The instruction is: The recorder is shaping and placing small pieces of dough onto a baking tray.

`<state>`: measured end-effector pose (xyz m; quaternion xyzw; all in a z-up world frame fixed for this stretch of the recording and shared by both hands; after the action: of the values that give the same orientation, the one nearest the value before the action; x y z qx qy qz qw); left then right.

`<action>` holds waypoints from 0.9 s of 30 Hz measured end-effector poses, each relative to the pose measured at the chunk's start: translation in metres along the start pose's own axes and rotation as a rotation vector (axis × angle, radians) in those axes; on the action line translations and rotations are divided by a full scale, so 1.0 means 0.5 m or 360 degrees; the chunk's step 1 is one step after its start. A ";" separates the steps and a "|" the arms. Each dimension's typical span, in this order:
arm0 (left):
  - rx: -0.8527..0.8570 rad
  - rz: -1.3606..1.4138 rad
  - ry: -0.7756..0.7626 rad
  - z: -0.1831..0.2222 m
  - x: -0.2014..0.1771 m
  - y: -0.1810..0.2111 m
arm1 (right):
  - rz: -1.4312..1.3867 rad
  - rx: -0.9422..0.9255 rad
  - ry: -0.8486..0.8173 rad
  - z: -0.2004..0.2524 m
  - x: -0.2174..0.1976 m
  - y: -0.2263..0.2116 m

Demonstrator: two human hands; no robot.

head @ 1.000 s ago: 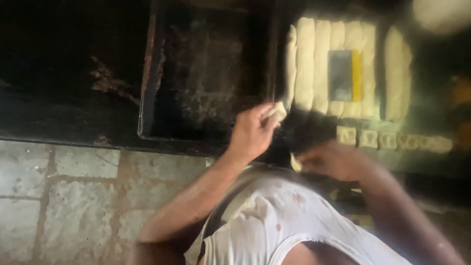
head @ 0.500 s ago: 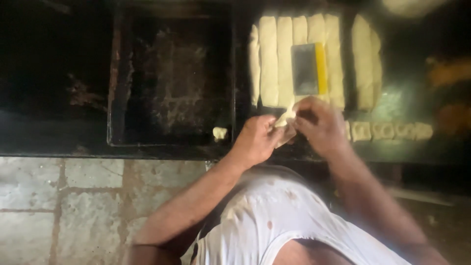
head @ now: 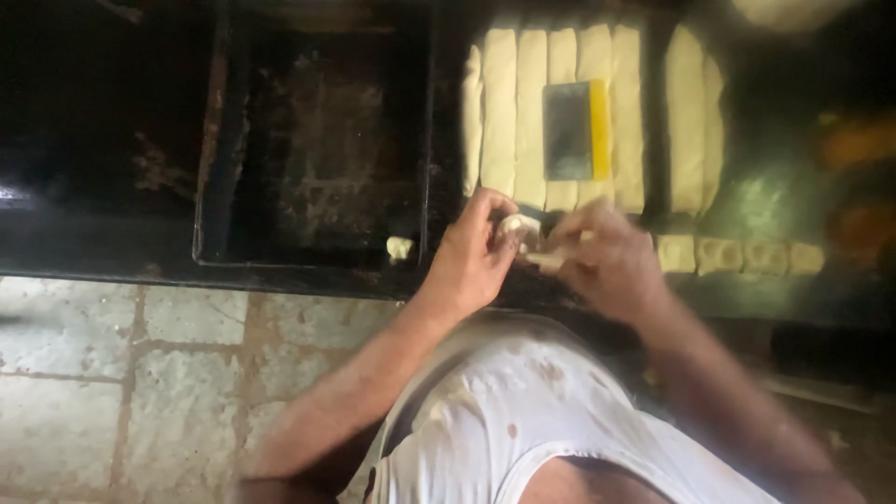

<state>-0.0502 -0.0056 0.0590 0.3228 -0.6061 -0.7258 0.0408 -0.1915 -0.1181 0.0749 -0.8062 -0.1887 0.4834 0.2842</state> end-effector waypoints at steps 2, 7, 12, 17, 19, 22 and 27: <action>0.0187 0.0145 -0.0056 0.002 0.020 -0.001 | -0.0545 0.0293 0.0145 -0.004 0.005 0.046; 0.0228 0.0025 -0.0167 0.018 0.028 -0.018 | -0.1743 0.0889 0.0038 -0.007 0.043 0.095; 0.0486 0.0347 0.0092 0.033 -0.006 0.039 | -0.1257 0.1033 -0.0094 -0.017 0.028 0.142; 0.0065 0.0320 -0.0133 0.030 0.031 -0.039 | -0.0135 0.0096 0.0190 -0.044 0.009 -0.017; -0.0020 0.0501 -0.0102 0.029 0.020 -0.056 | 0.0079 -0.0499 0.0299 -0.033 0.020 -0.071; -0.0385 0.0842 -0.0096 0.031 0.021 -0.109 | 0.0152 -0.0454 0.0097 -0.043 0.048 -0.081; -0.0057 0.0352 0.0135 0.037 -0.043 -0.115 | 0.0363 -0.0690 -0.0121 -0.060 0.081 -0.061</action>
<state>-0.0235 0.0348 0.0168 0.2836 -0.6226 -0.7134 0.1519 -0.1473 -0.0794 0.0785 -0.8456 -0.2064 0.4905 0.0407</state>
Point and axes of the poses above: each hand's wrist, its own z-axis away from the middle knuckle, its own x-axis out of the palm, y = z × x, the point moved 6 cm from there along -z, towards the middle knuckle, and after that the axes turned 10 degrees about -z, right-handed, at the moved point
